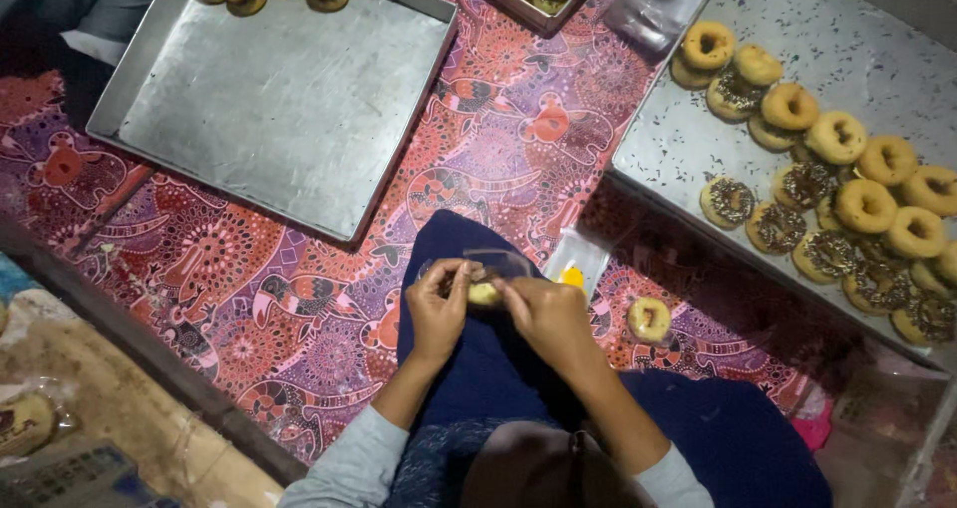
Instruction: The person sits on a patterned mat and repeatedly picks donuts from metal trays, places them into small clear plastic bags, and sets the filled bags into a nearby crate. The person handles both plain and chocolate-sprinkled donuts throughout the clip.
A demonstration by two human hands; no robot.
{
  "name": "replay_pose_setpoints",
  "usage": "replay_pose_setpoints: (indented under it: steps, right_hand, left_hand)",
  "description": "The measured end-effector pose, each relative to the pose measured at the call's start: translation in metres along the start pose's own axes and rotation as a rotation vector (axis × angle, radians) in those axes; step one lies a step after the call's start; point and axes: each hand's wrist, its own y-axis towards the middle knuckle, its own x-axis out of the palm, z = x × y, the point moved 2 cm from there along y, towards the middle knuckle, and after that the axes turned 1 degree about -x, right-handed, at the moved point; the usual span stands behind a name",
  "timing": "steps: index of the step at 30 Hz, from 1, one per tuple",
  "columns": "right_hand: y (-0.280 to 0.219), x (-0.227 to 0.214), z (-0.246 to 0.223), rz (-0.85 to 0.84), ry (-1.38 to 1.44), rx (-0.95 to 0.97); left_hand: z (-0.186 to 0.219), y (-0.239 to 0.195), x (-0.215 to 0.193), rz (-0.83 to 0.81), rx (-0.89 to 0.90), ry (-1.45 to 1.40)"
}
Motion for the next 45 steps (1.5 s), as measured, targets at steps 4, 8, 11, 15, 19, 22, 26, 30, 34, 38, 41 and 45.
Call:
replay_pose_setpoints:
  steps: [4,8,11,15,19,22,26,30,34,38,41,45]
  right_hand:
    - [0.013,-0.016,-0.008,0.116,0.046,-0.072]
    - [0.024,-0.018,-0.014,0.164,0.064,-0.370]
    - [0.027,-0.003,-0.001,0.100,0.067,-0.362]
    - [0.037,0.007,0.041,0.071,0.060,-0.110]
    - [0.045,-0.013,0.081,0.031,-0.077,0.358]
    - [0.032,-0.019,0.073,0.261,0.046,0.184]
    - [0.000,-0.010,0.040,0.283,0.026,-0.255]
    - [0.022,-0.008,0.022,0.190,0.060,-0.413]
    - [0.035,-0.004,0.040,0.116,0.156,-0.151]
    - [0.034,-0.012,0.091,0.118,0.107,0.261]
    - [0.013,0.003,0.110,-0.079,0.426,0.378]
    - [-0.054,0.078,0.088,-0.232,1.169,0.258]
  left_hand:
    - [0.001,0.001,0.003,0.010,0.137,0.170]
    - [0.005,0.007,0.015,0.027,0.370,0.262]
    - [0.004,0.008,0.019,0.004,0.263,0.331]
    - [0.013,-0.001,0.020,-0.094,0.341,0.332]
    - [0.022,0.001,0.018,-0.016,0.208,0.260]
    - [0.021,0.013,0.021,0.059,0.171,0.168]
    - [0.012,0.002,0.031,0.029,0.107,0.133]
    - [0.019,0.006,0.039,0.027,0.123,0.165]
    - [0.029,0.001,0.033,-0.099,0.334,0.373]
    - [0.042,-0.003,0.028,-0.006,0.211,0.286]
    - [0.053,0.006,0.027,0.102,0.064,0.033]
    - [0.049,-0.021,0.027,-0.175,0.372,0.285]
